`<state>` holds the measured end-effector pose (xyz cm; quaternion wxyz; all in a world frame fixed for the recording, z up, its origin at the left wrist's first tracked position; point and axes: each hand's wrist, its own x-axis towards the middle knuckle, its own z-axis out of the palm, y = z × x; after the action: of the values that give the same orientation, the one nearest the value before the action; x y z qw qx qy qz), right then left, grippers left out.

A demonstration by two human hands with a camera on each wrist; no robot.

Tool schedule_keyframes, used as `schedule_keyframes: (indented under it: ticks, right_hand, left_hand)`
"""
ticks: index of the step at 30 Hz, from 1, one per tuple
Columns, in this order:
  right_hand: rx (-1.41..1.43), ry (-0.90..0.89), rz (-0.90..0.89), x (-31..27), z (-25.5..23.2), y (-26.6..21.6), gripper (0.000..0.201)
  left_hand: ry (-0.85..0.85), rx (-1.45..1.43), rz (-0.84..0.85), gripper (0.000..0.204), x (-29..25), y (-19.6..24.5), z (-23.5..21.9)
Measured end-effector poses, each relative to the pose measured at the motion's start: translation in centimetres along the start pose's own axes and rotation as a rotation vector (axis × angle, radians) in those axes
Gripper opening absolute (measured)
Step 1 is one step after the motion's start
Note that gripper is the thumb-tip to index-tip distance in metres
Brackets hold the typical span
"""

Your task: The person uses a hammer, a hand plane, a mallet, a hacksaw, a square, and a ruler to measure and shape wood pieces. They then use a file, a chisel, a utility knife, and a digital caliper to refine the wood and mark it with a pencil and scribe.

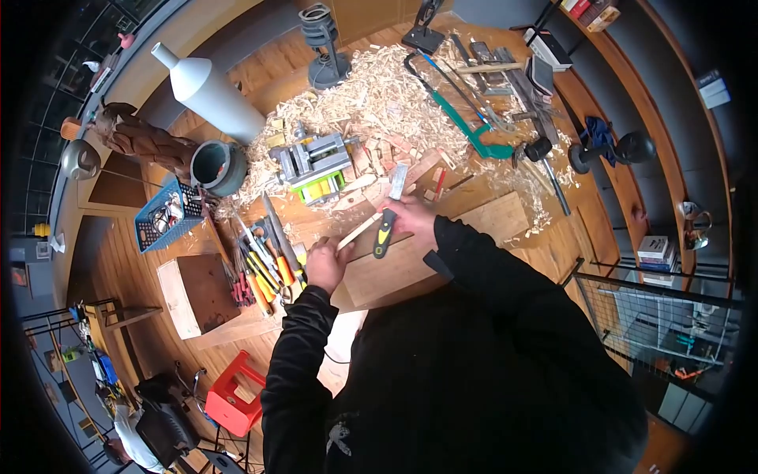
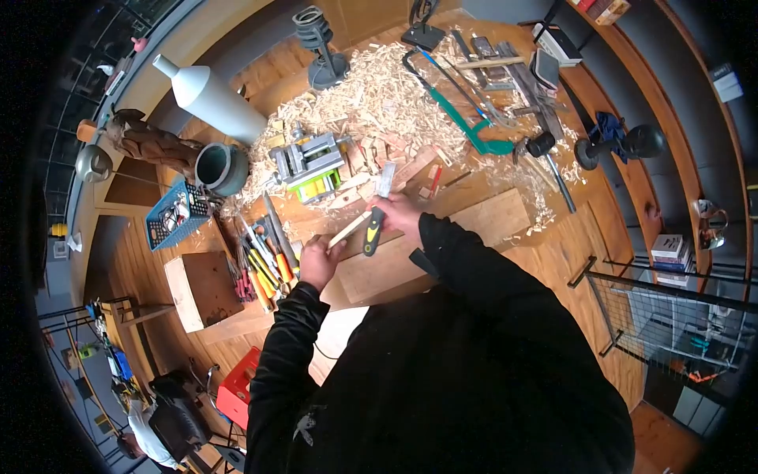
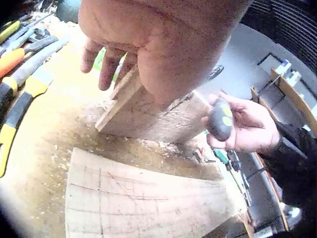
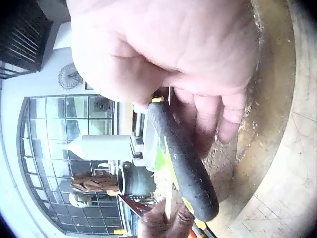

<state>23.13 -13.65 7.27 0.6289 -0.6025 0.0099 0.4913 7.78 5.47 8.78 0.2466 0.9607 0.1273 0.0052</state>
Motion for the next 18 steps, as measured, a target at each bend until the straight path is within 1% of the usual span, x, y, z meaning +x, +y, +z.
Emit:
schedule_keyframes:
  ticks: [1,2,3,4,5,6,7,8,9,10,11,12,13,14,16,17,18]
  right_hand:
    - [0.070,-0.026,-0.016,-0.3,-0.5,-0.3,0.032]
    - [0.064,-0.027,-0.019,-0.9,-1.1,-0.7,0.032]
    - [-0.006,-0.068,0.009,-1.6,-1.9,-1.2,0.033]
    - [-0.080,-0.113,0.036,-2.2,-2.6,-1.8,0.034]
    - [-0.092,-0.122,0.032,-2.7,-3.4,-2.4,0.034]
    - [-0.369,-0.110,0.051,-3.2,-4.3,-3.2,0.034]
    - [-0.648,-0.096,0.063,-3.4,-5.1,-4.0,0.034]
    - [-0.780,-0.045,0.074,-3.8,-5.6,-4.1,0.037]
    - [-0.892,-0.068,0.059,-3.6,-6.4,-4.0,0.042]
    - [-1.005,-0.088,0.043,-3.2,-7.1,-3.8,0.047]
    - [-1.018,-0.092,0.027,-3.3,-6.9,-4.6,0.047]
    - [-1.100,-0.122,0.065,-3.6,-6.7,-5.3,0.047]
    - [-1.180,-0.151,0.104,-3.9,-6.0,-6.0,0.047]
    - [-1.190,-0.154,0.090,-4.0,-5.1,-6.6,0.047]
    - [-1.315,-0.235,0.158,-4.0,-3.4,-7.5,0.045]
    - [-1.338,-0.193,0.152,-3.5,-3.2,-7.3,0.044]
    - [-1.347,-0.190,0.137,-3.5,-3.0,-7.5,0.044]
  left_hand:
    - [-0.044,-0.097,-0.081,0.032,0.0,0.0,-0.4]
    - [-0.088,-0.196,-0.161,0.029,0.0,-0.1,-0.6]
    - [-0.080,-0.199,-0.163,0.029,0.0,-0.5,-0.3]
    - [-0.066,-0.262,-0.105,0.027,0.0,-1.1,0.3]
    - [-0.048,-0.323,-0.047,0.025,0.0,-1.6,0.7]
    - [-0.031,-0.323,-0.052,0.025,-0.1,-2.0,0.9]
    - [-0.065,-0.380,-0.079,0.024,-0.1,-2.2,1.1]
    - [-0.098,-0.436,-0.103,0.023,-0.1,-2.1,0.9]
    - [-0.104,-0.391,-0.069,0.022,-0.2,-2.1,0.5]
    - [-0.083,-0.389,-0.069,0.022,-0.4,-2.4,0.5]
    - [-0.101,-0.374,-0.040,0.023,-0.5,-2.8,0.7]
    - [-0.120,-0.359,-0.011,0.024,-0.6,-3.3,0.9]
    - [-0.095,-0.324,0.039,0.023,-0.7,-3.8,1.0]
    - [-0.079,-0.319,0.039,0.023,-0.8,-4.0,0.8]
    - [-0.140,-0.335,0.036,0.022,-0.6,-4.4,0.3]
    - [-0.133,-0.342,0.036,0.022,-0.4,-4.7,0.2]
    - [-0.118,-0.337,0.039,0.022,-0.4,-4.9,0.1]
